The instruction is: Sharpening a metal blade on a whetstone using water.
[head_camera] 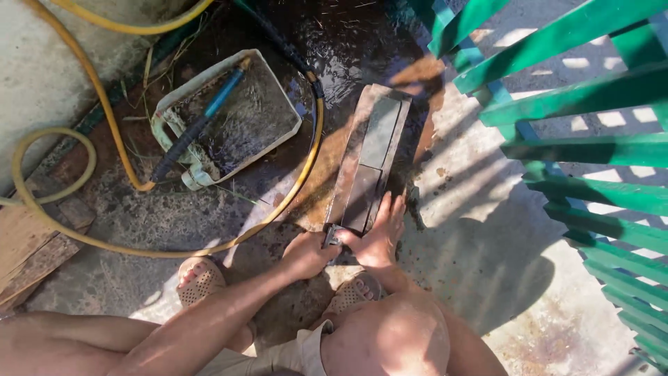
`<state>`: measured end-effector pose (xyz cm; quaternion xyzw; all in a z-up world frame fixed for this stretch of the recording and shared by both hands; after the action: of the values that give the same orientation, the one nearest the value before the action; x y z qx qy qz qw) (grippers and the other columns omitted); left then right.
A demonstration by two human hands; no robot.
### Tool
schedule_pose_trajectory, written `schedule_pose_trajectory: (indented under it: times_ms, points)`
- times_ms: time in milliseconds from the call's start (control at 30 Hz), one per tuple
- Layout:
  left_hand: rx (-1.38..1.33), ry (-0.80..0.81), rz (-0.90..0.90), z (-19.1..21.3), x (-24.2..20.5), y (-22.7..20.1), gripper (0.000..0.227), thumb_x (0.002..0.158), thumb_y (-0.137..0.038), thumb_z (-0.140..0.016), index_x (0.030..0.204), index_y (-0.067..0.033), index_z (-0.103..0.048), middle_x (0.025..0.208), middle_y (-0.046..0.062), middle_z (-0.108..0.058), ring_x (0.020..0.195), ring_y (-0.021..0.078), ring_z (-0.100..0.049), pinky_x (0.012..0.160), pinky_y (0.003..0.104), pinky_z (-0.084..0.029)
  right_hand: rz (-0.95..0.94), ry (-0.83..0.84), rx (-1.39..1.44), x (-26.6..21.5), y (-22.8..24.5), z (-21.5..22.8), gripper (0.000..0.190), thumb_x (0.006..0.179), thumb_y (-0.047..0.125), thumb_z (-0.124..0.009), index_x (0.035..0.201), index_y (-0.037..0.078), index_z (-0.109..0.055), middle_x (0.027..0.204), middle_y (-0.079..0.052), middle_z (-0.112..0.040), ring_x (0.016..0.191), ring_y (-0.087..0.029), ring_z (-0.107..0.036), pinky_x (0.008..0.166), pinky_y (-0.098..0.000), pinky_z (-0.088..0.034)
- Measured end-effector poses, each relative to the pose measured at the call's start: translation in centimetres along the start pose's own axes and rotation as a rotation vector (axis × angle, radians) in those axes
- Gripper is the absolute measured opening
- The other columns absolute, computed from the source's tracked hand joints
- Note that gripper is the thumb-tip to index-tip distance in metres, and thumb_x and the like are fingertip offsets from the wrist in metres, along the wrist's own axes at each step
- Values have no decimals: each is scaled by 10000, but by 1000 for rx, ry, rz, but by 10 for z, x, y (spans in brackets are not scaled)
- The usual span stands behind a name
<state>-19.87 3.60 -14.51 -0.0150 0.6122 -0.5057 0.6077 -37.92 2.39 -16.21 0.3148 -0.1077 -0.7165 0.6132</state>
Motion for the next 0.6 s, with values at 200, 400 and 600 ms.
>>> schedule_pose_trajectory:
  times_ms: [200,400,600]
  points:
    - [89,-158,29,31,51,-35,454,937,-482,-663,1068,-54,-737,863,211,-750,769,317,-752,711,424,-583,6,-249,45,59,13,21,1500,638,670,-916,1643,-17,-40,1666,-390,-49,1565,-543,-62,1228,-691,-116]
    - [168,-411,-649,0,17,11,421,898,-328,-783,1192,-26,-779,1022,259,-744,913,423,-725,770,532,-563,135,-239,71,20,7,4,1460,557,645,-891,1622,47,-92,1648,-353,-127,1540,-540,-124,1190,-704,-163]
    - [77,-115,86,20,28,-29,436,971,-494,-642,1014,-64,-707,836,151,-755,682,273,-724,643,463,-602,93,-378,30,43,2,18,1415,752,745,-817,1677,-16,-63,1680,-422,-105,1588,-569,-141,1279,-677,-189]
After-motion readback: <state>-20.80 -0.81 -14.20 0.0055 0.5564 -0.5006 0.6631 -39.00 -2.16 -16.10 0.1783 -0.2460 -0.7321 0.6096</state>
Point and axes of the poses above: each hand's wrist, its own x-axis towards the middle knuckle, its own z-axis out of the back of the hand, y = z × x, the point moved 4 cm from there along x, towards the middle knuckle
